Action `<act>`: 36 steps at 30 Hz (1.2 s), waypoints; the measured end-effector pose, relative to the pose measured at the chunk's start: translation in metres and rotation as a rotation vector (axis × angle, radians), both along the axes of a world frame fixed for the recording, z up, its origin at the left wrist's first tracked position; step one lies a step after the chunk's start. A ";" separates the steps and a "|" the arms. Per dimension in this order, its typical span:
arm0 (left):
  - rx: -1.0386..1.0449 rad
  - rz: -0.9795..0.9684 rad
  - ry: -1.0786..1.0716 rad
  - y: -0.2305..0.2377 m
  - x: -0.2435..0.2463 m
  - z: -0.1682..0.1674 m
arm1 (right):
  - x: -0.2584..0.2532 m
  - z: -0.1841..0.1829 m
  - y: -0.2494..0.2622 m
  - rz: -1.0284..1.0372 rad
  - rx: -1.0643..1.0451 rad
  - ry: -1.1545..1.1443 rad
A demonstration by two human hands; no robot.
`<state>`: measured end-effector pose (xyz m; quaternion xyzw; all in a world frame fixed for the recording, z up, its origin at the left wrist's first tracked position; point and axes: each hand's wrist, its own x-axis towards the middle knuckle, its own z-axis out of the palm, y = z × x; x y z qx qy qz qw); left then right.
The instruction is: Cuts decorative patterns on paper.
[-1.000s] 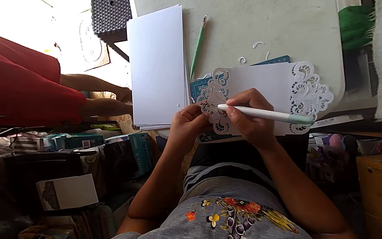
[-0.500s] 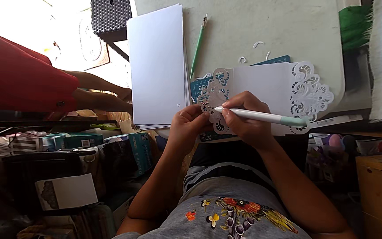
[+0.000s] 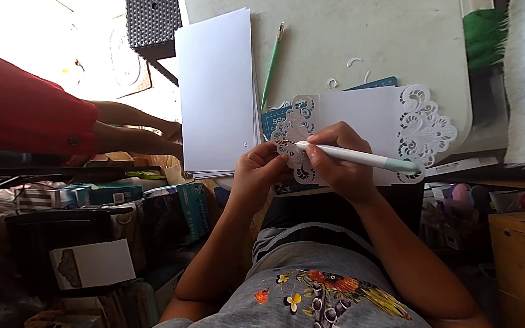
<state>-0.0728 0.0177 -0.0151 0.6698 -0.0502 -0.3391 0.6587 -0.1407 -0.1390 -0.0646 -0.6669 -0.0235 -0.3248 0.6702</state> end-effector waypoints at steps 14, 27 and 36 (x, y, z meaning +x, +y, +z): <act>-0.062 0.016 0.024 -0.002 0.001 0.000 | -0.001 0.001 -0.003 0.001 0.099 -0.003; -0.060 -0.044 -0.117 0.002 -0.001 -0.006 | -0.003 0.000 -0.004 0.005 0.160 -0.027; -0.045 -0.054 -0.198 0.005 -0.003 -0.009 | -0.003 -0.002 -0.003 0.036 0.138 -0.021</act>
